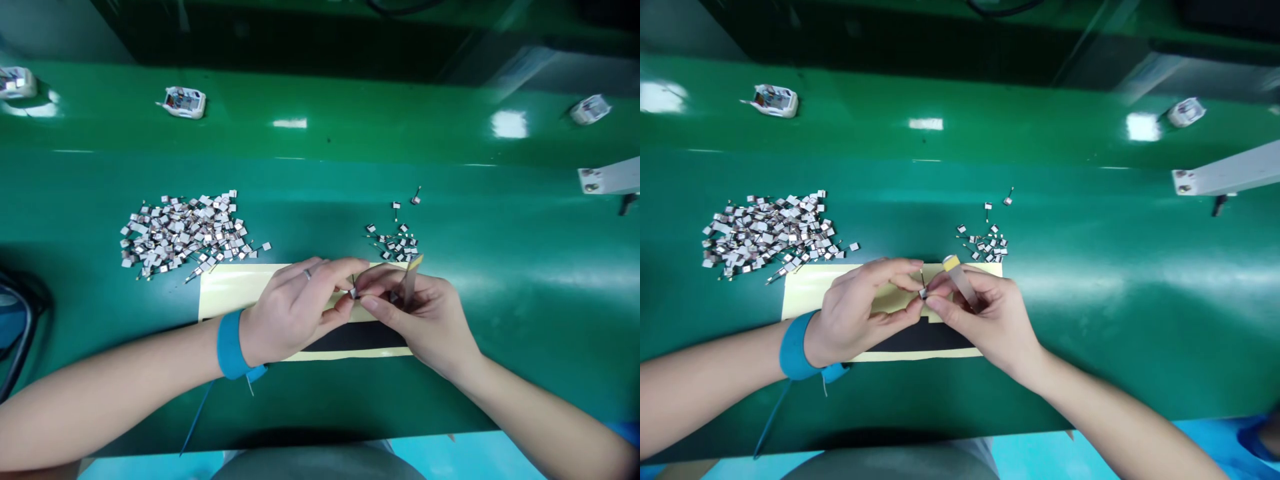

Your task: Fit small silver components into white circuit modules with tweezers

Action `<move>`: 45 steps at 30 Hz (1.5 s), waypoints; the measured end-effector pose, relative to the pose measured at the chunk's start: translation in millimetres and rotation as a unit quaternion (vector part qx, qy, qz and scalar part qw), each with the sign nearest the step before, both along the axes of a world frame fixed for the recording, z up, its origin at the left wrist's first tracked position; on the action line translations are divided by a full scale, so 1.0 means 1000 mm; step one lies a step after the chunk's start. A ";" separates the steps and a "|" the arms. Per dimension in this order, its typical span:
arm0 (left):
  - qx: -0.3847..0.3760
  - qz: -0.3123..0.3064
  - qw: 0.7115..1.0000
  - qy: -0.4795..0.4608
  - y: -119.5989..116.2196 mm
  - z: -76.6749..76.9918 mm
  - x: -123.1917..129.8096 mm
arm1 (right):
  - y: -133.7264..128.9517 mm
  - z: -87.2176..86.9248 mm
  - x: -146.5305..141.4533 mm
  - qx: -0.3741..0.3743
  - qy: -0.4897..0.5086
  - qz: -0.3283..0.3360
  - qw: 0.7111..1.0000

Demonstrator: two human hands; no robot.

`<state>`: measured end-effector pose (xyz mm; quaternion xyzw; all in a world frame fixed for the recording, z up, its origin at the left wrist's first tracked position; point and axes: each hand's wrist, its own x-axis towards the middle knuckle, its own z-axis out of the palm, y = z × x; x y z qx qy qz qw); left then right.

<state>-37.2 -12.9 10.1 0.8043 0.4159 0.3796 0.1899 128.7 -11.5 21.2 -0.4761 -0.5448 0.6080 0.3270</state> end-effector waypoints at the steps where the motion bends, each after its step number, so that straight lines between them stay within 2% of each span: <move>1: -0.002 0.000 1.000 -0.001 0.000 0.000 0.000 | 0.000 0.000 0.000 0.002 -0.005 -0.001 1.000; 11: 0.029 -0.007 1.000 0.008 0.002 0.002 0.000 | -0.003 0.000 -0.004 0.024 -0.077 -0.028 0.996; 15: 0.034 -0.031 0.999 -0.010 0.002 0.000 0.000 | 0.000 -0.002 -0.003 -0.021 -0.031 -0.020 0.999; 18: 0.005 -0.033 0.999 -0.029 0.002 -0.001 -0.002 | 0.003 -0.003 0.000 -0.070 0.027 -0.027 0.997; 21: -0.027 -0.027 0.998 -0.043 0.002 0.000 -0.003 | 0.006 -0.002 0.002 -0.069 -0.001 -0.015 0.997; 25: -0.046 -0.035 0.998 -0.037 0.003 0.000 -0.002 | 0.012 0.000 0.004 -0.012 -0.080 0.031 0.996; 27: -0.055 -0.039 0.998 -0.019 0.005 -0.002 -0.003 | 0.017 0.001 0.009 0.051 -0.133 0.014 0.990; 29: -0.065 -0.068 0.996 0.008 0.007 -0.004 -0.003 | 0.022 0.003 0.018 0.170 -0.219 -0.036 0.960; 32: -0.063 -0.145 0.986 0.060 0.009 -0.008 -0.003 | 0.023 0.006 0.030 0.323 -0.319 -0.079 0.887; 33: -0.058 -0.170 0.980 0.080 0.008 -0.010 -0.002 | 0.022 0.008 0.032 0.339 -0.329 -0.060 0.879; 35: -0.052 -0.192 0.974 0.108 0.008 -0.013 -0.001 | 0.014 0.009 0.032 0.328 -0.315 0.030 0.890; 37: -0.056 -0.179 0.976 0.108 0.008 -0.013 -0.001 | 0.004 0.007 0.028 0.307 -0.289 0.138 0.896; 39: -0.055 -0.137 0.983 0.107 0.012 -0.006 -0.006 | -0.006 0.002 0.022 0.308 -0.279 0.204 0.886; 42: -0.031 -0.065 0.978 0.198 0.026 0.015 -0.026 | -0.012 -0.007 0.016 0.360 -0.304 0.211 0.857; 45: -0.055 -0.017 0.934 0.354 0.040 0.039 -0.051 | -0.005 -0.009 0.019 0.387 -0.348 0.157 0.839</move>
